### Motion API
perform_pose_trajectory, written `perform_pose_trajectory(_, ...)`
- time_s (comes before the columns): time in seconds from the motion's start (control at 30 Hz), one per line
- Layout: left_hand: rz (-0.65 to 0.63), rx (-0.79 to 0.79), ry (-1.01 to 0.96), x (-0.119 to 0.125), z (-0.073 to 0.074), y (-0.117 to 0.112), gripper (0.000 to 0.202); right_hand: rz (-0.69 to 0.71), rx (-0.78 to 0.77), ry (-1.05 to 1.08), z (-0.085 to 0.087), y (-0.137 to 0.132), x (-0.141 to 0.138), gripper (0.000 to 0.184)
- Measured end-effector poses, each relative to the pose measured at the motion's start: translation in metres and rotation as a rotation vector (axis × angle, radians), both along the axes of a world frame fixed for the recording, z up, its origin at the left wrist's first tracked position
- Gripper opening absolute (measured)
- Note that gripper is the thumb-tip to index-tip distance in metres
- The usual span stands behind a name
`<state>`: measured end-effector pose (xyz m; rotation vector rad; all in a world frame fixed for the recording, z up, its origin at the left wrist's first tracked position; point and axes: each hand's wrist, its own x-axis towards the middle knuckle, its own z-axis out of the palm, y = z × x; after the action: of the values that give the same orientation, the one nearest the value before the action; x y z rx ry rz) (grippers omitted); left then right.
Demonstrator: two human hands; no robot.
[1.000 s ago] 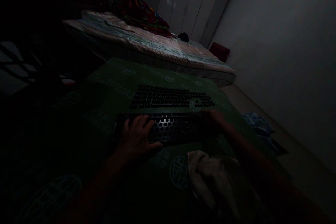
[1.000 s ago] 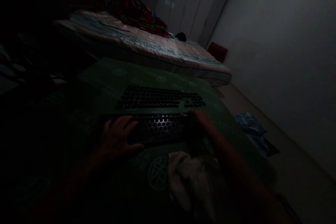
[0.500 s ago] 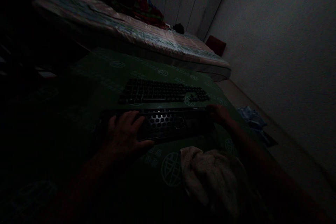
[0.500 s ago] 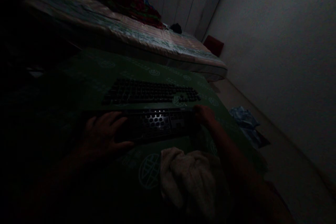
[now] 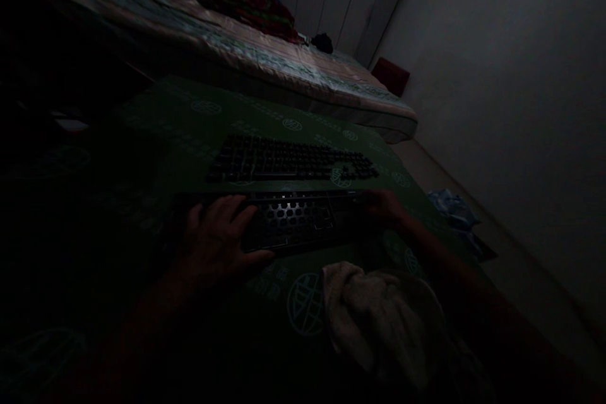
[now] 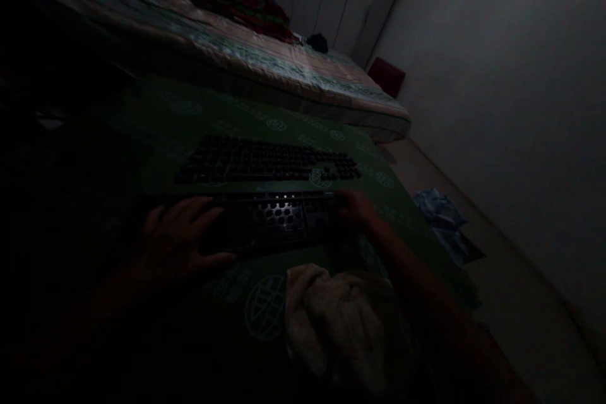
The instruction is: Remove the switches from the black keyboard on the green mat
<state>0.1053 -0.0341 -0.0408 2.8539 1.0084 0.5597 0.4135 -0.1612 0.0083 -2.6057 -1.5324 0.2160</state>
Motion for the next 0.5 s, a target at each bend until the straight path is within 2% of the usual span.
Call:
perform_pose_trajectory(0.1, 0.001, 0.001, -0.002, 0.000, 0.000, 0.001, 0.064, 0.039, 0.063, 0.059, -0.002, 0.011, 0.000, 0.046)
perform_pose_trajectory(0.17, 0.008, 0.012, 0.002, 0.000, 0.001, 0.002, 0.063, 0.073, 0.037, 0.090, -0.002, 0.012, -0.003, 0.047)
perform_pose_trajectory(0.37, 0.017, 0.029, 0.012, 0.001, 0.002, 0.003, 0.062, 0.115, -0.111, 0.246, 0.006, -0.017, 0.003, 0.039)
perform_pose_trajectory(0.5, 0.002, 0.054, 0.025, -0.001, -0.001, 0.004, 0.066, 0.090, 0.006, 0.244, 0.006, -0.019, 0.008, 0.043)
